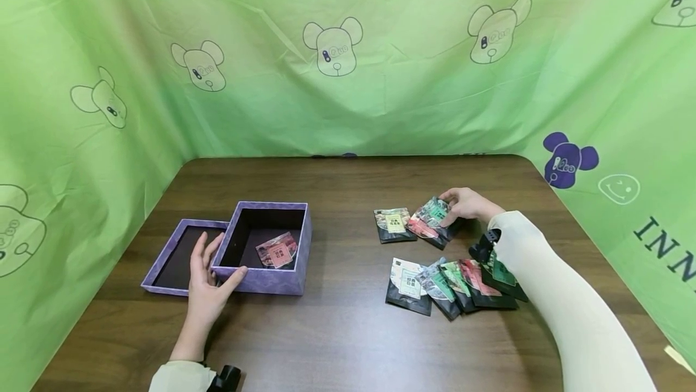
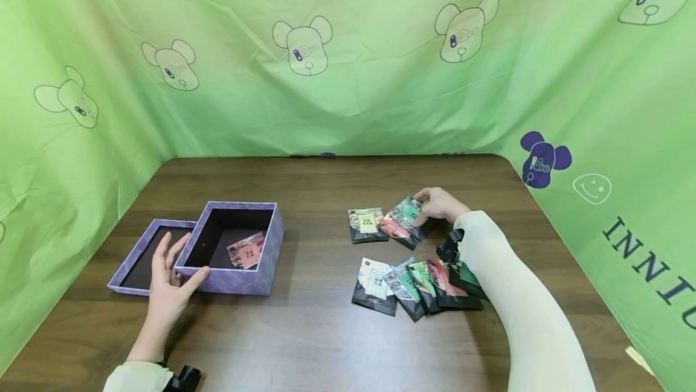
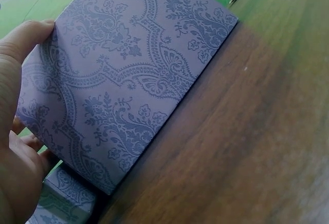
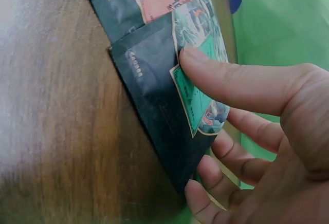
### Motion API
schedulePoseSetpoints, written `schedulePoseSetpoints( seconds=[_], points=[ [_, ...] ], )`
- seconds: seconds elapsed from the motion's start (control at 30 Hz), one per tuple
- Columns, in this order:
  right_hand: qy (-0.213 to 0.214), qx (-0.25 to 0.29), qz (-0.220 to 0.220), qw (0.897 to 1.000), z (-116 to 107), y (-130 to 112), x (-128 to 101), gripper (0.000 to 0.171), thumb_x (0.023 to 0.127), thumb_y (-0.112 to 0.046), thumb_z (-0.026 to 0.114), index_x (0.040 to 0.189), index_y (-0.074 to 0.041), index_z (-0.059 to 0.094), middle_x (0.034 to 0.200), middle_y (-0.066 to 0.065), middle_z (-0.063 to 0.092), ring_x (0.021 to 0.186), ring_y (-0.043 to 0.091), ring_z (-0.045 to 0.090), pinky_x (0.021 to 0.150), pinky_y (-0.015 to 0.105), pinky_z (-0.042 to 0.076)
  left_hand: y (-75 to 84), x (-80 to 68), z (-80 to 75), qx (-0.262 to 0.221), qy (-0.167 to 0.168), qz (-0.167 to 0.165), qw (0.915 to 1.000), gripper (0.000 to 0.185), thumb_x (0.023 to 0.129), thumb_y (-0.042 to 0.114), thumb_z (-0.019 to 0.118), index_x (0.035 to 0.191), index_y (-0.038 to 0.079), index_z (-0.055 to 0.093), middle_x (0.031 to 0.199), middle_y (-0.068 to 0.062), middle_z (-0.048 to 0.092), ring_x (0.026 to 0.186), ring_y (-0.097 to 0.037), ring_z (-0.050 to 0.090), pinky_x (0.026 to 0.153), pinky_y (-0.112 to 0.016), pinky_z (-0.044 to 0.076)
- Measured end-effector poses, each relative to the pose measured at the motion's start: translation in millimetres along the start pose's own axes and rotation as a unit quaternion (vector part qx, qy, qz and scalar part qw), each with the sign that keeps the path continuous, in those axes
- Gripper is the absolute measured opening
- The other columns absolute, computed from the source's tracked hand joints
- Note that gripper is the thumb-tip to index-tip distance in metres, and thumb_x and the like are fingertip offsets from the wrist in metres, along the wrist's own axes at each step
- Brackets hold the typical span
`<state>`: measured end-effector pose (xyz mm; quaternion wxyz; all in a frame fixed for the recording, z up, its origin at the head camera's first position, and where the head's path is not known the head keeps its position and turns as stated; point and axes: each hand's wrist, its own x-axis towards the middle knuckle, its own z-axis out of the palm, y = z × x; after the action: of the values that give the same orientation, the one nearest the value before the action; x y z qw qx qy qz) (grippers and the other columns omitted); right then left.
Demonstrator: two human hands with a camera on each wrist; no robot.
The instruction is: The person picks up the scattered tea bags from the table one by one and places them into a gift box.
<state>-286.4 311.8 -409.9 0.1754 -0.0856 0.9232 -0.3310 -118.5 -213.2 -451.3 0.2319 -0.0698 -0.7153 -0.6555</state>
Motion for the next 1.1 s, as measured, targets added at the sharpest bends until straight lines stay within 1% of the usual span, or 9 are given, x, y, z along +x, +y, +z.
schedulePoseSetpoints(
  seconds=[0.07,0.1,0.2,0.3,0.33,0.47,0.63,0.87,1.1],
  points=[
    [0.004,0.007,-0.008,1.000,-2,0,-1,0.072,0.073,-0.005,0.084,0.130,0.018,0.047,0.112,0.032,0.056,0.097,0.035,0.054,0.082,0.041,0.048,-0.1,-0.2,0.0,0.001,0.000,-0.002,1.0000,0.093,0.075,-0.026,0.065,0.152,0.000,0.021,0.140,0.004,0.049,0.126,-0.002,0.046,0.102,-0.014,0.034],
    [0.004,0.017,-0.008,1.000,-3,0,-1,0.069,0.074,-0.003,0.083,0.130,0.018,0.047,0.107,0.029,0.056,0.088,0.031,0.054,0.075,0.037,0.048,0.0,-0.2,0.0,0.002,0.000,-0.003,1.0000,0.093,0.075,-0.026,0.066,0.152,0.001,0.021,0.140,0.004,0.049,0.126,-0.002,0.046,0.102,-0.014,0.034],
    [0.004,0.051,0.001,0.999,-7,0,-4,0.063,0.076,0.002,0.080,0.129,0.016,0.049,0.094,0.016,0.055,0.067,0.016,0.047,0.059,0.028,0.042,0.8,0.4,0.0,0.007,-0.001,-0.008,0.9999,0.093,0.075,-0.025,0.066,0.152,0.001,0.020,0.141,0.004,0.048,0.126,-0.002,0.045,0.102,-0.014,0.033],
    [-0.002,0.090,0.012,0.996,-12,-1,-6,0.056,0.078,0.008,0.075,0.128,0.015,0.050,0.085,0.007,0.053,0.055,0.010,0.038,0.050,0.026,0.036,1.8,0.4,0.0,0.011,-0.002,-0.013,0.9998,0.093,0.076,-0.025,0.066,0.153,0.001,0.020,0.141,0.004,0.048,0.127,-0.001,0.045,0.102,-0.014,0.033],
    [-0.002,0.098,0.015,0.995,-13,-1,-6,0.054,0.078,0.009,0.073,0.127,0.015,0.050,0.083,0.006,0.054,0.054,0.009,0.038,0.049,0.025,0.036,2.1,0.4,-0.1,0.012,-0.002,-0.015,0.9998,0.093,0.076,-0.025,0.066,0.153,0.001,0.019,0.141,0.004,0.048,0.127,-0.001,0.044,0.102,-0.014,0.033],
    [-0.007,0.111,0.013,0.994,-18,-1,-7,0.049,0.081,0.012,0.068,0.127,0.016,0.050,0.079,0.005,0.060,0.056,0.010,0.045,0.051,0.028,0.041,2.7,0.5,-0.3,0.012,-0.003,-0.017,0.9998,0.093,0.076,-0.024,0.066,0.153,0.000,0.019,0.141,0.004,0.048,0.127,-0.001,0.044,0.102,-0.014,0.033],
    [-0.010,0.108,0.014,0.994,-23,-2,-12,0.047,0.083,0.013,0.065,0.128,0.016,0.050,0.079,0.002,0.064,0.065,0.013,0.057,0.058,0.033,0.052,1.2,0.5,-0.9,0.015,-0.004,-0.013,0.9998,0.093,0.076,-0.025,0.066,0.153,-0.001,0.018,0.141,0.006,0.048,0.126,-0.001,0.045,0.101,-0.014,0.034],
    [-0.013,0.129,0.007,0.992,-29,-7,-15,0.048,0.083,0.014,0.059,0.130,0.016,0.048,0.081,0.003,0.064,0.069,0.014,0.060,0.060,0.034,0.054,-0.3,1.0,-1.3,0.012,-0.005,-0.004,0.9999,0.093,0.075,-0.025,0.066,0.152,-0.004,0.018,0.140,0.006,0.048,0.126,-0.002,0.045,0.102,-0.014,0.033],
    [-0.014,0.159,0.006,0.987,-27,-17,-19,0.054,0.080,0.017,0.062,0.131,0.017,0.046,0.081,0.003,0.064,0.066,0.014,0.061,0.058,0.031,0.055,0.2,0.4,-0.5,0.010,-0.003,-0.004,0.9999,0.094,0.075,-0.025,0.066,0.152,-0.001,0.019,0.140,0.006,0.048,0.126,-0.002,0.046,0.101,-0.014,0.034]
  ],
)
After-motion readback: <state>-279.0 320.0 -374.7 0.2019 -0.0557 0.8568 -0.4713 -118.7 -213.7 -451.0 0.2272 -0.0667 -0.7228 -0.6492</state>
